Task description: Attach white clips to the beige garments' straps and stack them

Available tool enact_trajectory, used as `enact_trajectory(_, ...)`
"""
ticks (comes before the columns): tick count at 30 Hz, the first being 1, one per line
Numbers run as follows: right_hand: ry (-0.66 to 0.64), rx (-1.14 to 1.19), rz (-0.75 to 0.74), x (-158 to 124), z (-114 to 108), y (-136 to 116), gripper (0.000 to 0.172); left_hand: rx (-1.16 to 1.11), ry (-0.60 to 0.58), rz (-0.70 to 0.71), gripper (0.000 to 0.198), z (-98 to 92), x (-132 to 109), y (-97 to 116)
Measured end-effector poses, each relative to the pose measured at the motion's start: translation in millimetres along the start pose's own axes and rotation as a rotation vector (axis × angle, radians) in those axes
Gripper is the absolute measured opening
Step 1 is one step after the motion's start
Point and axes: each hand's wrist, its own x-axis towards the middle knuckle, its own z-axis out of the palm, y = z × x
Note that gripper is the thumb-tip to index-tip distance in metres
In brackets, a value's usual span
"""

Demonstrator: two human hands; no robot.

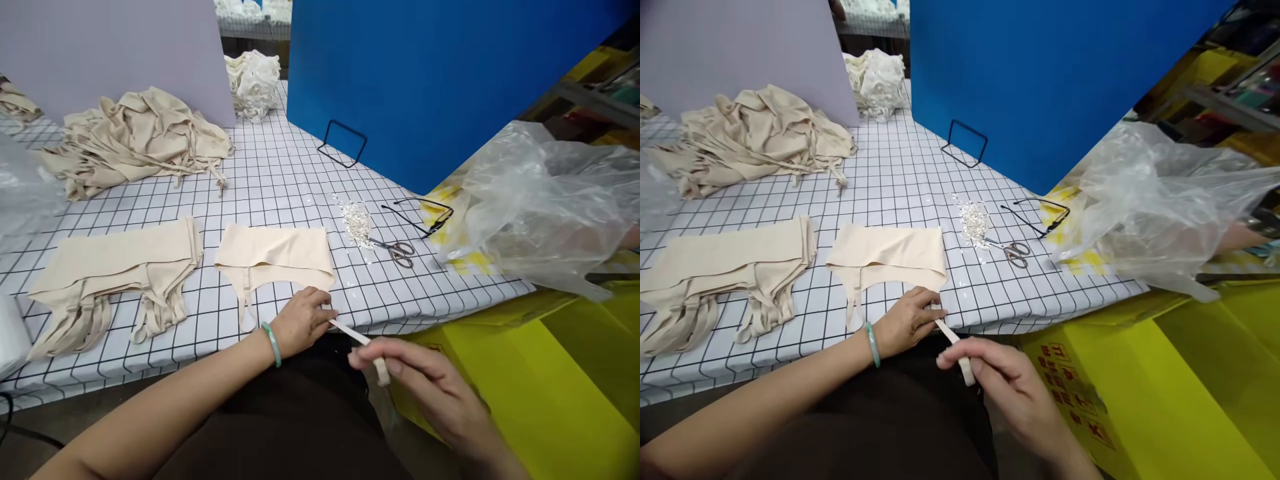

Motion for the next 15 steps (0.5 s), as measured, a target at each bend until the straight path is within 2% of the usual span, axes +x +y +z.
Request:
enact_trajectory(2, 0.01, 0.001, -0.076, 27.1, -4.3, -10.7, 0.023, 0.005, 0.0, -0.019, 0.022, 0.3, 0.4, 2.0)
enact_trajectory(7, 0.193, 0.021, -0.154, 98.4, 8.7, -13.2, 0.024, -0.033, 0.002, -0.061, 0.021, -2.6, 4.4, 5.2)
enact_trajectory(11, 0.296, -0.02, -0.194, 132.3, 16.6, -17.9, 0.027, -0.127, -0.013, -0.063, 0.017, -10.2, 5.1, 6.8)
enact_trajectory(13, 0.293, 0.066, -0.166, 140.2, 18.6, -22.8, 0.027, -0.247, 0.075, -0.109, 0.013, -22.8, 5.6, 7.3)
enact_trajectory(15, 0.21, 0.192, -0.075, 143.2, 23.1, -25.8, 0.029, -0.403, 0.273, -0.245, 0.012, -43.4, 7.7, 7.1)
